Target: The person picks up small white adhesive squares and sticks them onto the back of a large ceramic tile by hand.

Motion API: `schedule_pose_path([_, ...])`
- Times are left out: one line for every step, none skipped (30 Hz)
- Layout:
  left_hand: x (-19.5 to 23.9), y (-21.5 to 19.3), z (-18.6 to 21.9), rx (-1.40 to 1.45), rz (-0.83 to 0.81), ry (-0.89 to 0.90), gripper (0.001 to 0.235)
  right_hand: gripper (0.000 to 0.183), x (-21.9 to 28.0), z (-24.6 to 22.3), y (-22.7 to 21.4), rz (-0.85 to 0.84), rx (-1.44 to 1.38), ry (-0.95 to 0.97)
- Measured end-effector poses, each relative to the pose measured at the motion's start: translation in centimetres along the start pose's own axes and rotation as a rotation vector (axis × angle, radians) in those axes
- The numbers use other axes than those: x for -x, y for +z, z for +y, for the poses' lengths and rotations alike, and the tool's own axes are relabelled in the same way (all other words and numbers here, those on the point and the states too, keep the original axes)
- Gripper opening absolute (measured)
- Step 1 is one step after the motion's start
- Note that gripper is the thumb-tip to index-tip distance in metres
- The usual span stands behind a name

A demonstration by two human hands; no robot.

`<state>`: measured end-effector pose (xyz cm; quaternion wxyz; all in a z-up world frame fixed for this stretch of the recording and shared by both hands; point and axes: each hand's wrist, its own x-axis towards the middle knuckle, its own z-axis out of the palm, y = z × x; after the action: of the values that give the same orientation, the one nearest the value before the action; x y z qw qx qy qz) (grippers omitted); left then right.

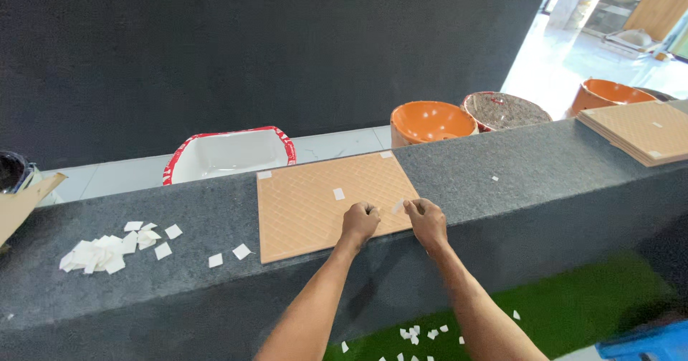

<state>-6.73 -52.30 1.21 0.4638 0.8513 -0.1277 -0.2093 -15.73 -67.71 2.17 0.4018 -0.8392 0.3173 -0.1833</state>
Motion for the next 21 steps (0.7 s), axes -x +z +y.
schedule_pose_path([0.1, 0.2, 0.5, 0.002, 0.009, -0.003, 0.036, 0.035, -0.1, 0.1, -0.5, -0.006, -0.001, -0.007])
schedule_pose_path([0.3, 0.6, 0.9, 0.017, 0.025, -0.015, 0.037, 0.039, -0.1, 0.3, -1.1, -0.018, 0.041, -0.004])
schedule_pose_path([0.5, 1.1, 1.4, 0.032, 0.04, -0.027, 0.038, 0.043, -0.1, 0.6, -1.7, -0.029, 0.083, -0.001])
schedule_pose_path([-0.6, 2.2, 1.0, 0.037, 0.054, -0.031, 0.038, 0.043, -1.5, 2.2, -1.8, -0.038, 0.083, -0.014])
schedule_pose_path([-1.8, 3.3, 0.6, 0.041, 0.07, -0.042, 0.039, 0.052, -2.9, 3.8, -1.9, -0.056, 0.157, 0.006])
schedule_pose_path([-2.9, 4.5, 0.1, 0.049, 0.085, -0.055, 0.041, 0.061, -4.3, 5.3, -2.0, -0.074, 0.234, 0.024])
schedule_pose_path([-2.5, 5.0, 1.2, 0.058, 0.098, -0.062, 0.041, 0.061, -4.7, 5.9, -2.5, -0.083, 0.239, 0.011])
schedule_pose_path([-1.9, 5.2, 2.0, 0.056, 0.109, -0.069, 0.044, 0.063, -4.9, 6.3, -2.8, -0.103, 0.278, 0.016])
schedule_pose_path([-1.4, 5.4, 2.8, 0.054, 0.12, -0.076, 0.047, 0.065, -5.1, 6.6, -3.1, -0.122, 0.318, 0.022])
schedule_pose_path([-0.7, 5.7, 3.1, 0.053, 0.138, -0.084, 0.047, 0.065, -5.2, 6.5, -3.4, -0.135, 0.313, 0.009])
schedule_pose_path([-0.1, 6.0, 3.4, 0.049, 0.135, -0.08, 0.048, 0.068, -5.3, 6.3, -3.7, -0.126, 0.346, -0.011])
schedule_pose_path([0.5, 6.6, 3.7, 0.041, 0.123, -0.073, 0.048, 0.072, -5.2, 6.5, -4.2, -0.112, 0.38, -0.022])
schedule_pose_path([1.5, 6.3, 4.2, 0.038, 0.132, -0.08, 0.048, 0.072, -5.3, 6.8, -3.9, -0.121, 0.374, -0.027])
schedule_pose_path([2.2, 5.9, 4.8, 0.025, 0.112, -0.075, 0.051, 0.068, -5.5, 7.0, -3.7, -0.073, 0.396, -0.044])
schedule_pose_path([3.0, 5.5, 5.4, 0.013, 0.091, -0.071, 0.055, 0.063, -5.6, 7.2, -3.3, -0.025, 0.417, -0.06])
schedule_pose_path([2.1, 5.8, 5.0, 0.009, 0.097, -0.073, 0.055, 0.063, -5.7, 7.2, -3.0, -0.028, 0.411, -0.063])
schedule_pose_path([1.2, 6.0, 4.5, -0.017, 0.08, -0.086, 0.056, 0.067, -5.7, 7.2, -2.7, 0.017, 0.439, -0.078])
schedule_pose_path([0.4, 6.0, 3.9, -0.044, 0.063, -0.099, 0.058, 0.071, -5.5, 7.1, -2.1, 0.062, 0.465, -0.09])
schedule_pose_path([0.9, 5.6, 4.0, -0.05, 0.069, -0.102, 0.058, 0.071, -5.4, 6.7, -1.9, 0.058, 0.457, -0.092])
schedule_pose_path([1.3, 5.5, 4.5, -0.064, 0.057, -0.077, 0.054, 0.073, -5.3, 6.4, -2.0, 0.027, 0.467, -0.064])
schedule_pose_path([1.6, 5.4, 4.9, -0.079, 0.046, -0.053, 0.051, 0.075, -5.3, 6.1, -2.1, -0.004, 0.477, -0.036])
